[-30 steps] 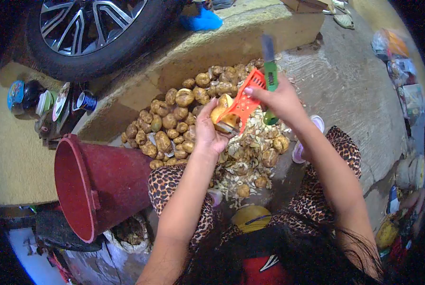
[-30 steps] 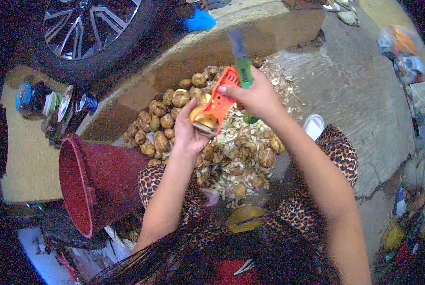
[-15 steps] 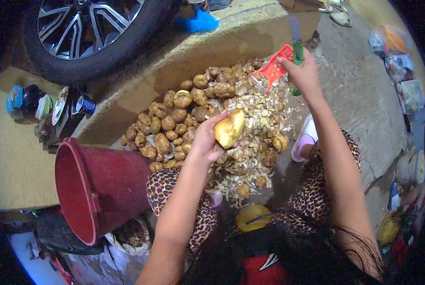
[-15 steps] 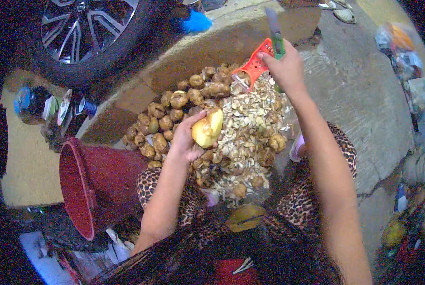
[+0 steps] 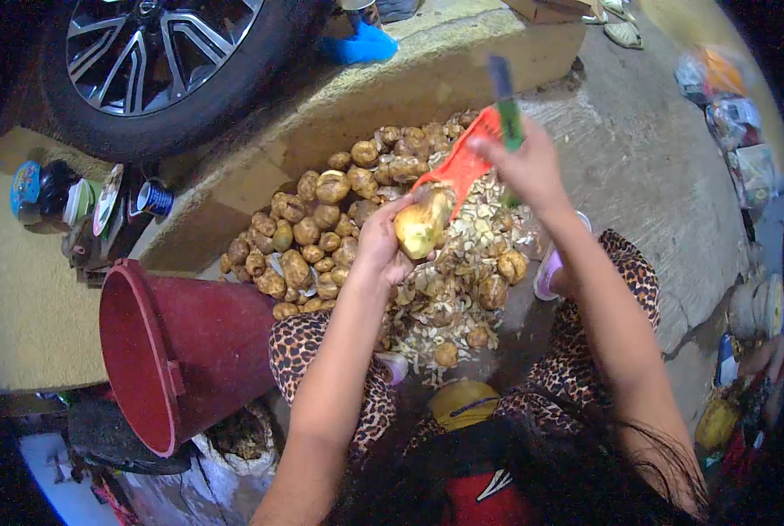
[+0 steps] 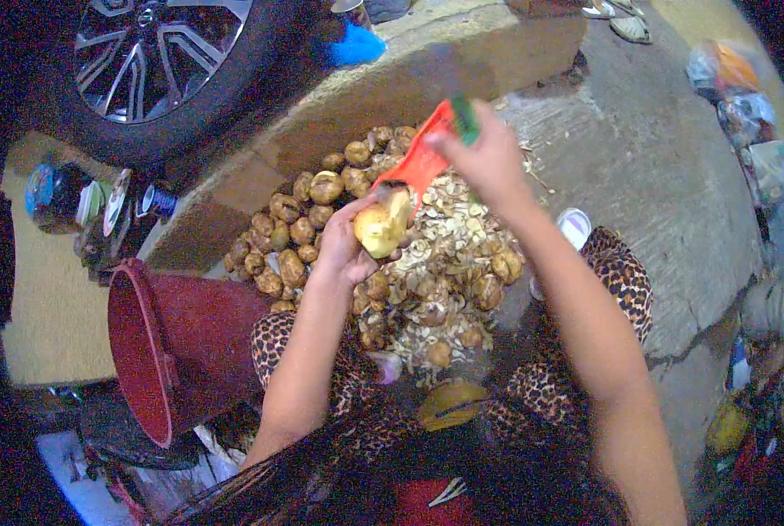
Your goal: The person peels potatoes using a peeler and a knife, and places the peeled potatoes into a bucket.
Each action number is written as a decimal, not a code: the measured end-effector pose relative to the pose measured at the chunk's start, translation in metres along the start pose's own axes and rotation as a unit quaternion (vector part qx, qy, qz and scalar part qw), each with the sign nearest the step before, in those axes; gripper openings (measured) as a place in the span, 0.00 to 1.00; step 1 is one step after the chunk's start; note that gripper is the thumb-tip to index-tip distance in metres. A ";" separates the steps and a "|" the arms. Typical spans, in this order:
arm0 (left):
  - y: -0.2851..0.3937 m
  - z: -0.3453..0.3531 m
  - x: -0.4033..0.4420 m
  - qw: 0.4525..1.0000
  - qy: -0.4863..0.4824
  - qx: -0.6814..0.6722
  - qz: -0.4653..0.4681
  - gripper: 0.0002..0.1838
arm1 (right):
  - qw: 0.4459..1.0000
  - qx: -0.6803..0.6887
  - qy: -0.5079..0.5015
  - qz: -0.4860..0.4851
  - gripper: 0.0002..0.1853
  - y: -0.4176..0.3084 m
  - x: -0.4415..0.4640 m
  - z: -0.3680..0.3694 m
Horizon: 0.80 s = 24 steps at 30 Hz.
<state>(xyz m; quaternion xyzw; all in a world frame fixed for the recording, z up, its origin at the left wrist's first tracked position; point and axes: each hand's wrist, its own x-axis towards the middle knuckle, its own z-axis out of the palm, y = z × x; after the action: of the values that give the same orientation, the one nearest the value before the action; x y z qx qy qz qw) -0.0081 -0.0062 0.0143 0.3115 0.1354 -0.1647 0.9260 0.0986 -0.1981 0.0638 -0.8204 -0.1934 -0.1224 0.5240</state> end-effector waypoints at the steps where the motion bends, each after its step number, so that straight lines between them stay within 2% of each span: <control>1: 0.002 0.001 -0.004 1.000 0.001 -0.002 -0.019 0.17 | 0.998 -0.036 0.049 -0.035 0.21 0.010 0.009 -0.005; 2: 0.003 0.001 -0.007 0.999 0.002 -0.003 -0.037 0.17 | 0.987 -0.063 0.117 -0.090 0.18 0.028 0.022 -0.012; 4: 0.001 -0.004 -0.007 0.997 0.073 0.020 -0.020 0.18 | 0.995 0.051 0.059 0.061 0.16 0.013 0.021 -0.019; 5: 0.000 -0.005 -0.006 0.994 0.110 0.028 -0.010 0.18 | 0.985 0.107 0.026 0.135 0.15 0.006 0.019 -0.020; 6: 0.002 -0.004 -0.006 0.994 0.107 0.025 -0.014 0.18 | 0.964 0.203 -0.034 0.168 0.15 -0.002 0.010 -0.012; 7: 0.003 0.003 -0.007 0.993 0.115 0.020 -0.002 0.17 | 0.949 0.168 -0.098 0.246 0.16 -0.011 0.001 -0.006; 9: 0.003 0.018 -0.009 0.991 0.130 0.011 0.019 0.17 | 0.969 0.087 -0.141 0.182 0.18 -0.033 -0.022 0.010; 12: 0.001 0.012 -0.012 0.994 0.096 0.056 0.014 0.17 | 0.988 0.066 -0.101 0.091 0.19 -0.021 -0.018 0.013; 15: 0.003 0.014 -0.012 0.988 0.121 0.086 0.030 0.18 | 0.999 0.020 0.049 -0.006 0.20 0.009 0.014 -0.005; 16: 0.003 0.012 -0.012 0.989 0.113 0.088 0.028 0.18 | 0.991 0.076 0.022 0.107 0.20 0.009 0.017 -0.010; 19: 0.005 0.010 -0.013 0.992 0.097 0.075 0.028 0.18 | 0.962 0.109 -0.111 0.225 0.18 -0.026 -0.001 -0.008; 20: 0.005 0.017 -0.014 0.993 0.096 0.057 0.031 0.18 | 0.948 0.157 -0.158 0.229 0.17 -0.024 -0.011 0.005; 23: 0.002 0.017 -0.009 0.993 0.105 0.033 0.039 0.18 | 0.957 0.149 -0.192 0.157 0.17 -0.034 -0.027 0.016; 24: 0.000 0.015 -0.008 0.993 0.109 0.031 0.042 0.18 | 0.973 0.136 -0.165 0.087 0.16 -0.029 -0.027 0.021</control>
<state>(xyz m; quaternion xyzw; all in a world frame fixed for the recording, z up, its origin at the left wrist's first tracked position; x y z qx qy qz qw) -0.0127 -0.0140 0.0288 0.3611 0.2171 -0.0951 0.9019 0.0618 -0.1733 0.0678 -0.7638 -0.2200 0.0882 0.6003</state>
